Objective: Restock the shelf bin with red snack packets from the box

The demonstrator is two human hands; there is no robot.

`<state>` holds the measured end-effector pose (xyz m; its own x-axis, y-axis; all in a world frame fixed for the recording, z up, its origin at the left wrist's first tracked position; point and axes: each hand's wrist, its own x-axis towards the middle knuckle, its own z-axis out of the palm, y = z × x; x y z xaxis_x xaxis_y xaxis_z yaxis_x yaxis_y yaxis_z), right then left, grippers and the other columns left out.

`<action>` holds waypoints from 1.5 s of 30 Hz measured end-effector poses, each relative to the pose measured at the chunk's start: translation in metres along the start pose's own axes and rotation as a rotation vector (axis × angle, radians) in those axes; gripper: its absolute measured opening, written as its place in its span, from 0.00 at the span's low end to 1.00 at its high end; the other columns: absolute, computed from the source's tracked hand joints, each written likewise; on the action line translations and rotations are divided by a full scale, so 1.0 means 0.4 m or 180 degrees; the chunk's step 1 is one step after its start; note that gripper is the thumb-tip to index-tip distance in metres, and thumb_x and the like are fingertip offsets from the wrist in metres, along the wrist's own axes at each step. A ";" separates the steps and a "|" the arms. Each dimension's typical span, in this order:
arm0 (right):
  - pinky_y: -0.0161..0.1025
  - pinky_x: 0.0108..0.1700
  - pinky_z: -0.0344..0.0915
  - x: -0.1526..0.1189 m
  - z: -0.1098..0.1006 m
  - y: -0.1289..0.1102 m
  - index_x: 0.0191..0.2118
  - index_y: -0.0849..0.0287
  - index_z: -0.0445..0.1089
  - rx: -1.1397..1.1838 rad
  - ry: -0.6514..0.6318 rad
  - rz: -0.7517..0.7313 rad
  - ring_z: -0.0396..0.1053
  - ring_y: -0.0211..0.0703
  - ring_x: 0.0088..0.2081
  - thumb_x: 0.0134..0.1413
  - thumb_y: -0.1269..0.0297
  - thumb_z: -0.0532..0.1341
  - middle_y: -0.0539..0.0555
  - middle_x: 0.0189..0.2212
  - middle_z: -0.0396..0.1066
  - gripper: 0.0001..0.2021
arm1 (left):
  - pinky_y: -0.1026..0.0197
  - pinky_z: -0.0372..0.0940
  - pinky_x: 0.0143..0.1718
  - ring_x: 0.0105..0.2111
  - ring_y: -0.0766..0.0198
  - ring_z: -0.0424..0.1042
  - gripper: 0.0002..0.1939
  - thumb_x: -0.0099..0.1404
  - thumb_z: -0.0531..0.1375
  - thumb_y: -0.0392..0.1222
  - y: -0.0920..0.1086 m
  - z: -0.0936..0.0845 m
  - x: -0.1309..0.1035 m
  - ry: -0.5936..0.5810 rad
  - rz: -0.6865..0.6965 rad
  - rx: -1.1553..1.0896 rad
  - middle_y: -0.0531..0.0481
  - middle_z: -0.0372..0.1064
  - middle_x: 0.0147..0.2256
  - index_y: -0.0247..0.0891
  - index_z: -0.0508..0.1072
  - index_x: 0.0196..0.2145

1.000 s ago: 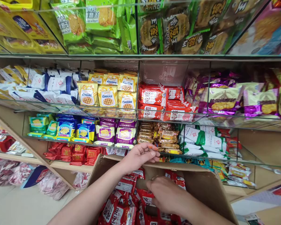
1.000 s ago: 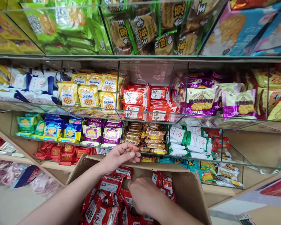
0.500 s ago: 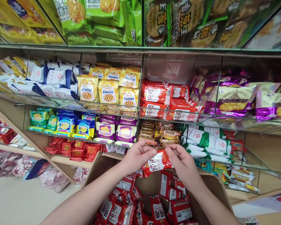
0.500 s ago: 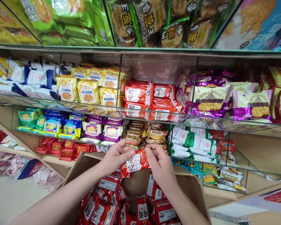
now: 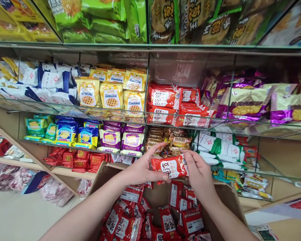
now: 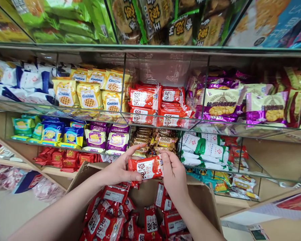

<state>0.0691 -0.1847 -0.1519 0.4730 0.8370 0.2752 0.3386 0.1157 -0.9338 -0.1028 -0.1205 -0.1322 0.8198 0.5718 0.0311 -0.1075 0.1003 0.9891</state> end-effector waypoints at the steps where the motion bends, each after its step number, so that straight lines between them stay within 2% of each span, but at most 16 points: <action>1: 0.40 0.34 0.65 -0.001 0.000 0.000 0.40 0.60 0.69 0.0011 0.0000 0.0028 0.68 0.46 0.34 0.54 0.49 0.50 0.56 0.33 0.72 0.20 | 0.62 0.66 0.30 0.30 0.61 0.73 0.46 0.51 0.65 0.35 0.003 0.002 -0.002 -0.0065 -0.0031 -0.0032 0.50 0.71 0.33 0.49 0.43 0.60; 5: 0.39 0.30 0.64 -0.002 -0.003 -0.001 0.41 0.60 0.68 -0.0042 -0.0077 0.0103 0.68 0.47 0.33 0.54 0.49 0.49 0.56 0.30 0.72 0.21 | 0.62 0.67 0.32 0.34 0.59 0.74 0.49 0.54 0.63 0.32 0.008 0.001 -0.006 -0.0218 -0.0084 -0.0116 0.46 0.68 0.42 0.56 0.35 0.61; 8: 0.38 0.28 0.64 0.001 -0.006 0.002 0.42 0.60 0.68 -0.0011 -0.0137 0.0121 0.68 0.45 0.31 0.55 0.48 0.49 0.56 0.31 0.72 0.21 | 0.65 0.67 0.30 0.36 0.60 0.74 0.50 0.55 0.61 0.29 0.003 -0.006 -0.007 -0.0362 -0.0055 -0.0009 0.43 0.61 0.50 0.61 0.31 0.60; 12: 0.37 0.29 0.64 0.002 -0.004 0.008 0.40 0.59 0.68 0.0023 -0.0094 0.0032 0.67 0.42 0.29 0.54 0.48 0.50 0.57 0.35 0.72 0.21 | 0.70 0.65 0.26 0.34 0.64 0.74 0.52 0.55 0.58 0.25 -0.003 -0.015 -0.008 -0.0482 -0.0023 0.0272 0.42 0.53 0.57 0.65 0.28 0.59; 15: 0.36 0.24 0.63 -0.001 0.000 0.010 0.40 0.59 0.68 0.0015 -0.0150 0.0101 0.66 0.41 0.25 0.54 0.47 0.50 0.55 0.29 0.71 0.21 | 0.68 0.66 0.28 0.31 0.68 0.73 0.54 0.54 0.57 0.23 -0.002 -0.017 -0.012 -0.0532 -0.0006 0.0388 0.42 0.51 0.58 0.66 0.26 0.58; 18: 0.35 0.18 0.60 -0.003 0.003 0.010 0.40 0.59 0.69 0.0018 -0.0235 0.0136 0.64 0.41 0.20 0.54 0.47 0.50 0.52 0.20 0.68 0.21 | 0.68 0.67 0.28 0.28 0.70 0.73 0.55 0.52 0.56 0.21 0.006 -0.015 -0.014 -0.0588 -0.0120 0.0480 0.42 0.59 0.54 0.62 0.23 0.59; 21: 0.37 0.21 0.62 0.001 0.004 0.009 0.38 0.58 0.70 -0.0050 -0.0201 -0.0043 0.66 0.44 0.23 0.54 0.48 0.50 0.51 0.17 0.67 0.21 | 0.70 0.66 0.27 0.26 0.72 0.72 0.56 0.51 0.55 0.20 0.011 -0.015 -0.014 -0.0610 -0.0255 0.0548 0.46 0.68 0.46 0.59 0.22 0.59; 27: 0.39 0.23 0.63 0.009 0.006 0.009 0.37 0.58 0.70 -0.0032 -0.0175 -0.0139 0.68 0.46 0.25 0.54 0.46 0.49 0.51 0.17 0.66 0.22 | 0.69 0.66 0.24 0.23 0.71 0.71 0.57 0.48 0.55 0.20 0.006 -0.019 -0.010 -0.0548 -0.0239 0.0394 0.45 0.68 0.44 0.57 0.24 0.60; 32: 0.36 0.18 0.59 0.008 0.010 0.004 0.40 0.59 0.68 0.0155 -0.0335 0.0115 0.62 0.41 0.17 0.54 0.46 0.49 0.49 0.15 0.64 0.22 | 0.68 0.66 0.24 0.23 0.70 0.71 0.56 0.48 0.56 0.20 0.002 -0.020 -0.012 -0.0452 -0.0215 0.0324 0.46 0.69 0.41 0.56 0.25 0.60; 35: 0.35 0.14 0.57 0.009 0.010 0.005 0.46 0.59 0.62 0.0227 -0.0584 0.0312 0.59 0.38 0.14 0.55 0.47 0.47 0.49 0.18 0.66 0.23 | 0.70 0.64 0.22 0.23 0.69 0.71 0.56 0.48 0.56 0.20 0.001 -0.022 -0.011 -0.0388 -0.0227 0.0386 0.50 0.71 0.34 0.55 0.25 0.60; 37: 0.37 0.19 0.63 0.012 0.005 0.009 0.48 0.60 0.60 -0.0006 -0.0512 0.0044 0.65 0.40 0.20 0.56 0.50 0.48 0.54 0.27 0.70 0.22 | 0.70 0.64 0.23 0.23 0.68 0.71 0.56 0.48 0.56 0.20 0.000 -0.022 -0.009 -0.0310 -0.0218 0.0364 0.54 0.70 0.30 0.54 0.24 0.61; 39: 0.43 0.33 0.69 0.017 -0.006 0.015 0.48 0.59 0.61 -0.0506 -0.0215 -0.0718 0.69 0.46 0.36 0.56 0.54 0.50 0.60 0.40 0.68 0.18 | 0.70 0.63 0.23 0.23 0.69 0.71 0.57 0.48 0.56 0.20 -0.001 -0.021 -0.006 -0.0223 -0.0207 0.0302 0.56 0.70 0.28 0.53 0.24 0.60; 41: 0.51 0.48 0.63 0.021 -0.019 0.017 0.48 0.58 0.62 -0.1040 -0.0074 -0.1668 0.62 0.52 0.50 0.55 0.59 0.53 0.62 0.50 0.62 0.16 | 0.71 0.63 0.23 0.22 0.70 0.70 0.57 0.47 0.56 0.20 -0.002 -0.019 -0.004 -0.0169 -0.0205 0.0254 0.57 0.70 0.27 0.53 0.24 0.60; 42: 0.54 0.52 0.59 0.022 -0.025 0.018 0.49 0.57 0.61 -0.1240 -0.0133 -0.2072 0.57 0.53 0.54 0.54 0.60 0.55 0.62 0.52 0.59 0.16 | 0.71 0.62 0.23 0.22 0.70 0.70 0.57 0.47 0.56 0.20 -0.003 -0.018 -0.004 -0.0162 -0.0209 0.0252 0.57 0.70 0.27 0.53 0.24 0.61; 43: 0.56 0.53 0.57 0.022 -0.030 0.017 0.50 0.56 0.60 -0.1399 -0.0275 -0.2385 0.53 0.55 0.57 0.53 0.59 0.57 0.62 0.54 0.57 0.18 | 0.71 0.62 0.23 0.22 0.70 0.70 0.56 0.47 0.56 0.20 -0.005 -0.018 -0.004 -0.0161 -0.0214 0.0259 0.57 0.70 0.27 0.53 0.24 0.61; 45: 0.58 0.54 0.55 0.021 -0.036 0.015 0.53 0.56 0.56 -0.1641 -0.0631 -0.2724 0.49 0.58 0.58 0.50 0.56 0.60 0.62 0.56 0.55 0.25 | 0.70 0.62 0.23 0.22 0.70 0.70 0.56 0.48 0.55 0.20 -0.007 -0.018 -0.006 -0.0158 -0.0219 0.0280 0.55 0.71 0.28 0.52 0.23 0.60</action>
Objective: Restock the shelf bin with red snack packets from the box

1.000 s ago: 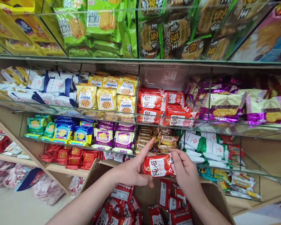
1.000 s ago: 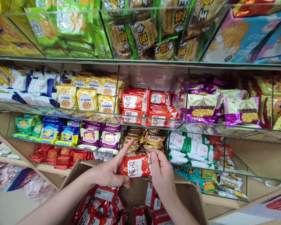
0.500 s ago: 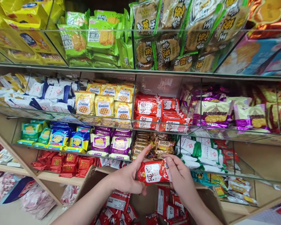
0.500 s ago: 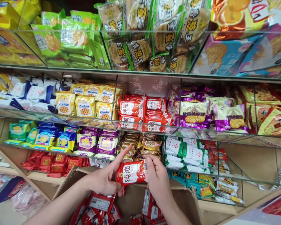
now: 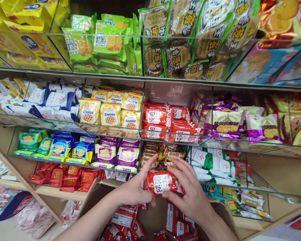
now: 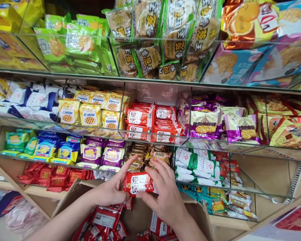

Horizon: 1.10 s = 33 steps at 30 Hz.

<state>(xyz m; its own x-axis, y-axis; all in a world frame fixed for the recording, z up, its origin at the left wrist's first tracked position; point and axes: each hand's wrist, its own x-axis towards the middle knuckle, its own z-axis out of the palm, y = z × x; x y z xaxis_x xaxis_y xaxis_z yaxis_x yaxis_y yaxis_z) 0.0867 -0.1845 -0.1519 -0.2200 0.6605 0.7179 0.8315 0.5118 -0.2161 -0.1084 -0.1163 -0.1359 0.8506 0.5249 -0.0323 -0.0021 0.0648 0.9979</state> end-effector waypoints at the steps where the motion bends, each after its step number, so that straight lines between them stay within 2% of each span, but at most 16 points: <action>1: 0.58 0.54 0.55 0.000 -0.001 -0.001 0.55 0.56 0.54 -0.0030 -0.0157 -0.0098 0.48 0.58 0.59 0.49 0.54 0.60 0.62 0.56 0.54 0.29 | 0.70 0.62 0.23 0.22 0.69 0.70 0.56 0.47 0.55 0.20 -0.001 0.000 -0.001 -0.0001 0.0000 0.0016 0.54 0.71 0.28 0.52 0.22 0.60; 5: 0.52 0.53 0.59 0.000 0.004 -0.010 0.57 0.58 0.52 0.0041 -0.0553 -0.0118 0.53 0.53 0.56 0.50 0.53 0.60 0.61 0.53 0.59 0.31 | 0.70 0.63 0.22 0.23 0.69 0.71 0.57 0.47 0.55 0.19 0.000 -0.004 -0.006 -0.0120 -0.0013 0.0107 0.51 0.71 0.32 0.54 0.21 0.60; 8: 0.49 0.51 0.62 -0.002 0.007 -0.017 0.56 0.60 0.53 0.0153 -0.0589 -0.0001 0.57 0.51 0.52 0.50 0.55 0.60 0.61 0.49 0.62 0.29 | 0.70 0.63 0.23 0.24 0.69 0.71 0.57 0.47 0.55 0.20 0.003 -0.006 -0.010 -0.0202 -0.0010 0.0117 0.51 0.71 0.33 0.55 0.22 0.60; 11: 0.50 0.50 0.62 -0.003 0.007 -0.024 0.55 0.60 0.54 0.0194 -0.0578 0.0023 0.58 0.51 0.50 0.50 0.58 0.60 0.60 0.48 0.63 0.28 | 0.70 0.63 0.22 0.23 0.69 0.70 0.58 0.46 0.55 0.20 0.005 -0.006 -0.011 -0.0233 -0.0038 0.0096 0.53 0.71 0.29 0.53 0.21 0.60; 15: 0.50 0.50 0.62 -0.002 0.004 -0.031 0.56 0.60 0.53 0.0167 -0.0537 -0.0003 0.58 0.51 0.50 0.50 0.62 0.60 0.61 0.48 0.63 0.28 | 0.69 0.63 0.23 0.22 0.68 0.70 0.58 0.45 0.54 0.19 0.007 -0.003 -0.009 -0.0167 -0.0057 0.0035 0.55 0.71 0.25 0.49 0.20 0.60; 20: 0.51 0.49 0.62 0.001 0.009 -0.029 0.53 0.61 0.55 0.0111 -0.0345 -0.0078 0.59 0.51 0.49 0.49 0.65 0.60 0.61 0.46 0.64 0.25 | 0.70 0.63 0.23 0.22 0.68 0.71 0.58 0.46 0.56 0.19 0.003 0.000 -0.004 -0.0068 0.0168 -0.0179 0.55 0.71 0.26 0.49 0.20 0.60; 22: 0.51 0.47 0.63 0.002 0.010 -0.027 0.52 0.62 0.56 0.0051 -0.0198 -0.0091 0.60 0.50 0.47 0.49 0.66 0.60 0.61 0.44 0.65 0.24 | 0.71 0.62 0.22 0.23 0.68 0.72 0.56 0.50 0.58 0.23 -0.002 -0.001 -0.001 -0.0069 0.0376 -0.0356 0.55 0.70 0.25 0.49 0.21 0.60; 24: 0.51 0.46 0.63 0.007 0.002 -0.027 0.51 0.62 0.57 -0.0078 0.0030 -0.0116 0.60 0.50 0.46 0.48 0.67 0.60 0.60 0.43 0.65 0.22 | 0.71 0.61 0.20 0.23 0.67 0.72 0.51 0.56 0.59 0.32 -0.008 -0.003 0.003 -0.0042 0.0610 -0.0591 0.52 0.71 0.29 0.50 0.25 0.61; 27: 0.51 0.45 0.61 0.032 -0.046 -0.034 0.51 0.61 0.57 -0.0566 0.0680 -0.0178 0.61 0.52 0.44 0.48 0.67 0.61 0.60 0.41 0.66 0.23 | 0.71 0.60 0.19 0.23 0.68 0.73 0.40 0.60 0.58 0.43 -0.016 -0.008 0.010 0.0073 0.0824 -0.0816 0.44 0.67 0.44 0.55 0.35 0.61; 30: 0.54 0.44 0.58 0.095 -0.135 -0.041 0.51 0.61 0.58 -0.1585 0.1270 0.0060 0.61 0.56 0.44 0.49 0.64 0.61 0.61 0.39 0.68 0.23 | 0.70 0.60 0.20 0.22 0.71 0.71 0.36 0.60 0.58 0.45 -0.020 -0.011 0.014 0.0073 0.0929 -0.0629 0.42 0.64 0.47 0.54 0.42 0.60; 31: 0.54 0.43 0.57 0.126 -0.167 -0.042 0.51 0.61 0.59 -0.1941 0.1306 0.0212 0.61 0.58 0.43 0.50 0.62 0.60 0.61 0.39 0.69 0.23 | 0.70 0.60 0.20 0.22 0.71 0.71 0.36 0.60 0.59 0.44 -0.021 -0.012 0.014 0.0044 0.0948 -0.0528 0.42 0.65 0.46 0.53 0.43 0.60; 33: 0.53 0.40 0.57 0.201 -0.222 -0.038 0.50 0.63 0.60 -0.2479 0.1098 0.0474 0.61 0.60 0.42 0.51 0.59 0.58 0.63 0.38 0.69 0.21 | 0.70 0.61 0.22 0.22 0.72 0.70 0.37 0.59 0.60 0.42 -0.022 -0.013 0.014 0.0000 0.0943 -0.0391 0.42 0.66 0.45 0.53 0.45 0.59</action>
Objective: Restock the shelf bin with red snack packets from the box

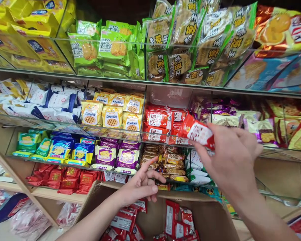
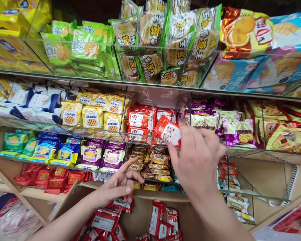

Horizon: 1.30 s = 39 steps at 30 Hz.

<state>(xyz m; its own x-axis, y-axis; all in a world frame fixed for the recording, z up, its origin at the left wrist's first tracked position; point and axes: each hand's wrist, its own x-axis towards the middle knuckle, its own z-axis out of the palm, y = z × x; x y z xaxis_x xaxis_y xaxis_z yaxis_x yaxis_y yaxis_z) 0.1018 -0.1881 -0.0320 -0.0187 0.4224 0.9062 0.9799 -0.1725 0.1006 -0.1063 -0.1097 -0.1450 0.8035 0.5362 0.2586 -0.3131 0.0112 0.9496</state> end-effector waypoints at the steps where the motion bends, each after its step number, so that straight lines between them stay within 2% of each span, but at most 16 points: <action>1: 0.52 0.39 0.57 0.046 0.000 0.005 0.48 0.65 0.62 -0.0196 -0.0195 -0.0025 0.61 0.60 0.42 0.51 0.58 0.57 0.63 0.37 0.69 0.20 | 0.70 0.61 0.22 0.22 0.72 0.70 0.37 0.59 0.61 0.42 0.000 0.000 0.000 -0.0020 -0.0018 0.0027 0.42 0.66 0.44 0.53 0.45 0.59; 4: 0.48 0.35 0.58 0.165 0.028 0.000 0.38 0.67 0.66 -0.0585 -0.0789 -0.0218 0.61 0.60 0.39 0.51 0.58 0.56 0.66 0.33 0.68 0.15 | 0.70 0.61 0.21 0.22 0.73 0.70 0.36 0.58 0.61 0.41 -0.001 -0.001 -0.001 -0.0026 -0.0048 0.0042 0.43 0.66 0.44 0.53 0.46 0.59; 6: 0.46 0.34 0.58 0.220 0.060 -0.016 0.35 0.68 0.66 -0.0729 -0.1061 -0.0305 0.62 0.59 0.39 0.50 0.63 0.56 0.67 0.33 0.68 0.12 | 0.71 0.61 0.21 0.22 0.74 0.69 0.36 0.58 0.61 0.41 -0.002 -0.001 -0.002 -0.0025 -0.0044 0.0050 0.44 0.66 0.43 0.53 0.46 0.59; 9: 0.45 0.35 0.59 0.263 0.110 -0.038 0.38 0.71 0.66 -0.0825 -0.1427 -0.0261 0.62 0.59 0.42 0.49 0.71 0.53 0.70 0.37 0.68 0.11 | 0.71 0.61 0.21 0.22 0.74 0.69 0.36 0.58 0.61 0.41 -0.004 0.000 -0.003 0.0003 -0.0059 0.0062 0.45 0.66 0.42 0.53 0.47 0.58; 13: 0.47 0.38 0.61 0.285 0.169 -0.042 0.43 0.73 0.64 -0.0782 -0.2059 -0.0203 0.62 0.60 0.46 0.53 0.75 0.48 0.72 0.41 0.67 0.14 | 0.71 0.62 0.23 0.22 0.75 0.68 0.35 0.58 0.61 0.39 -0.003 0.003 -0.005 0.0017 -0.0051 0.0050 0.46 0.66 0.41 0.53 0.48 0.58; 15: 0.44 0.37 0.63 0.297 0.197 -0.033 0.47 0.71 0.63 -0.0703 -0.2327 -0.0300 0.64 0.58 0.47 0.52 0.74 0.53 0.70 0.42 0.68 0.15 | 0.70 0.63 0.23 0.23 0.75 0.67 0.35 0.57 0.61 0.39 0.000 0.006 -0.006 0.0019 -0.0026 0.0041 0.47 0.66 0.40 0.53 0.49 0.58; 18: 0.39 0.38 0.64 0.323 0.230 -0.011 0.48 0.69 0.63 -0.0592 -0.2751 -0.0477 0.67 0.54 0.44 0.42 0.68 0.65 0.66 0.42 0.70 0.24 | 0.68 0.65 0.25 0.22 0.76 0.65 0.34 0.57 0.61 0.38 0.003 0.009 -0.006 0.0054 -0.0016 0.0015 0.48 0.67 0.40 0.52 0.50 0.57; 20: 0.37 0.40 0.64 0.339 0.241 0.001 0.47 0.66 0.65 -0.0542 -0.2962 -0.0561 0.69 0.51 0.43 0.39 0.64 0.67 0.63 0.41 0.71 0.26 | 0.66 0.66 0.27 0.23 0.76 0.64 0.34 0.57 0.61 0.37 0.004 0.010 -0.007 0.0054 -0.0028 -0.0007 0.48 0.67 0.39 0.52 0.50 0.57; 22: 0.36 0.40 0.64 0.347 0.245 0.005 0.45 0.64 0.68 -0.0533 -0.3045 -0.0588 0.70 0.49 0.41 0.39 0.62 0.67 0.62 0.40 0.72 0.24 | 0.66 0.66 0.28 0.23 0.75 0.65 0.34 0.58 0.61 0.36 0.002 0.010 -0.007 0.0021 -0.0015 -0.0031 0.48 0.67 0.39 0.52 0.50 0.57; 24: 0.39 0.39 0.65 0.345 0.248 0.001 0.44 0.65 0.69 -0.0579 -0.2989 -0.0552 0.70 0.52 0.41 0.40 0.64 0.67 0.64 0.39 0.72 0.21 | 0.67 0.66 0.27 0.23 0.75 0.65 0.34 0.58 0.61 0.36 0.001 0.010 -0.007 -0.0015 0.0014 -0.0041 0.48 0.67 0.40 0.52 0.51 0.57; 27: 0.45 0.41 0.65 0.332 0.258 -0.008 0.48 0.68 0.66 -0.0666 -0.2702 -0.0495 0.68 0.59 0.46 0.47 0.70 0.61 0.70 0.43 0.70 0.19 | 0.68 0.65 0.26 0.24 0.75 0.65 0.33 0.58 0.60 0.35 0.001 0.009 -0.006 -0.0039 0.0034 -0.0028 0.47 0.67 0.40 0.51 0.51 0.57; 29: 0.45 0.43 0.64 0.327 0.264 -0.009 0.51 0.69 0.63 -0.0669 -0.2607 -0.0502 0.66 0.59 0.48 0.50 0.72 0.57 0.70 0.46 0.68 0.20 | 0.67 0.65 0.26 0.24 0.74 0.65 0.33 0.58 0.60 0.35 0.003 0.010 -0.006 -0.0031 0.0031 -0.0019 0.47 0.67 0.39 0.51 0.52 0.57; 34: 0.37 0.40 0.66 0.353 0.255 0.006 0.45 0.68 0.68 -0.0603 -0.2975 -0.0509 0.70 0.51 0.42 0.40 0.64 0.67 0.64 0.41 0.72 0.24 | 0.68 0.64 0.26 0.23 0.74 0.66 0.33 0.57 0.61 0.36 0.005 0.012 -0.007 0.0010 -0.0013 0.0001 0.48 0.67 0.39 0.50 0.53 0.57; 36: 0.37 0.40 0.66 0.362 0.247 0.008 0.44 0.68 0.69 -0.0608 -0.3018 -0.0489 0.70 0.51 0.42 0.42 0.61 0.66 0.63 0.40 0.72 0.22 | 0.67 0.65 0.26 0.23 0.74 0.66 0.33 0.57 0.61 0.36 0.003 0.011 -0.008 0.0012 0.0003 0.0005 0.47 0.67 0.39 0.49 0.52 0.57; 39: 0.38 0.41 0.65 0.359 0.245 0.003 0.44 0.69 0.70 -0.0583 -0.2938 -0.0504 0.70 0.52 0.43 0.48 0.64 0.61 0.66 0.41 0.72 0.17 | 0.66 0.66 0.28 0.23 0.75 0.65 0.32 0.58 0.61 0.37 -0.001 0.008 -0.009 0.0018 0.0005 0.0003 0.47 0.67 0.39 0.49 0.52 0.57</action>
<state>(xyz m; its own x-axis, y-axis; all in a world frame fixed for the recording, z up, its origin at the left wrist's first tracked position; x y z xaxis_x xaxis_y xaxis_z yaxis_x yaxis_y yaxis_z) 0.1198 -0.0403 0.0579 0.0925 0.9749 0.2026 0.9316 -0.1566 0.3282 -0.1074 -0.1142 -0.1459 0.8002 0.5410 0.2590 -0.3139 0.0097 0.9494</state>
